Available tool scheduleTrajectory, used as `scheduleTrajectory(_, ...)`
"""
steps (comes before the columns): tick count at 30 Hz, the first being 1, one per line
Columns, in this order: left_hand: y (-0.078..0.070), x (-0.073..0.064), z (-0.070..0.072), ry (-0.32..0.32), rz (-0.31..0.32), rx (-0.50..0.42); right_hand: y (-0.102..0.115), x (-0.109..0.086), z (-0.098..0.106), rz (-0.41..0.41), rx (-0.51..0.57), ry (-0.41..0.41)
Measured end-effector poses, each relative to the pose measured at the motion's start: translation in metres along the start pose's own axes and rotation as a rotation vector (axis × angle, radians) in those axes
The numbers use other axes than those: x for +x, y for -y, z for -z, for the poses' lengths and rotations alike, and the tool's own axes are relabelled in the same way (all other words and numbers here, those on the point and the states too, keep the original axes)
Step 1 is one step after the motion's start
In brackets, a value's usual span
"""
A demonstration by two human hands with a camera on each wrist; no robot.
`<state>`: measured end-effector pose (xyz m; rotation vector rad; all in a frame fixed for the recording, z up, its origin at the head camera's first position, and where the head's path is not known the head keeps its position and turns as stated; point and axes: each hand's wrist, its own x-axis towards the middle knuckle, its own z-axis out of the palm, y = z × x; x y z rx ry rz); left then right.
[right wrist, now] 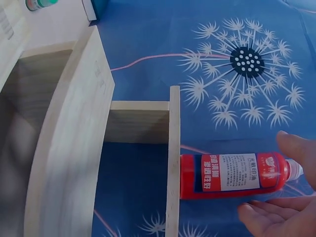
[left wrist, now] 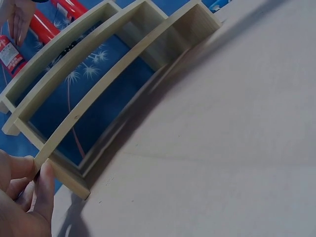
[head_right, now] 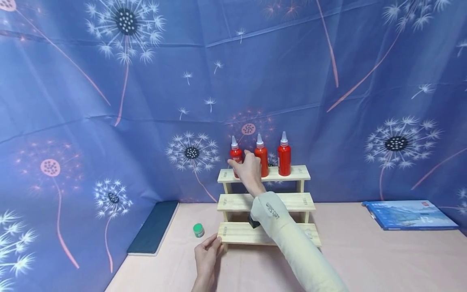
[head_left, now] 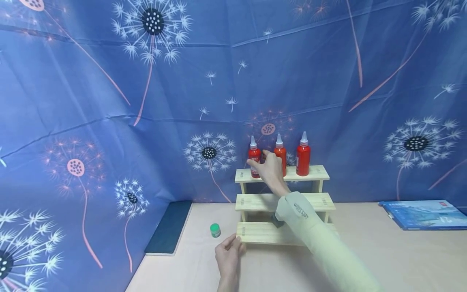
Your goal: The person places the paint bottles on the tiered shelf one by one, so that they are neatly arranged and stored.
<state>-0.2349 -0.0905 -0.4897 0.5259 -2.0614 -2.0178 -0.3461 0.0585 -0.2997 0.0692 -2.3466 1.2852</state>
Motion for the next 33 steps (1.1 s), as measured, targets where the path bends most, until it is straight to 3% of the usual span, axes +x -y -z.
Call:
scheduleTrajectory(13,-0.003,0.017,-0.009,0.036,0.021,-0.033,-0.01,-0.026,0.02,-0.041,0.052,0.056)
scheduleTrajectory(27,-0.016,0.044,0.001,0.028,-0.001,-0.054,-0.04,-0.074,0.048,-0.155,0.08,0.057)
scheduleTrajectory(33,-0.027,0.052,0.005,0.002,-0.039,-0.048,-0.053,-0.099,0.068,-0.148,0.061,0.056)
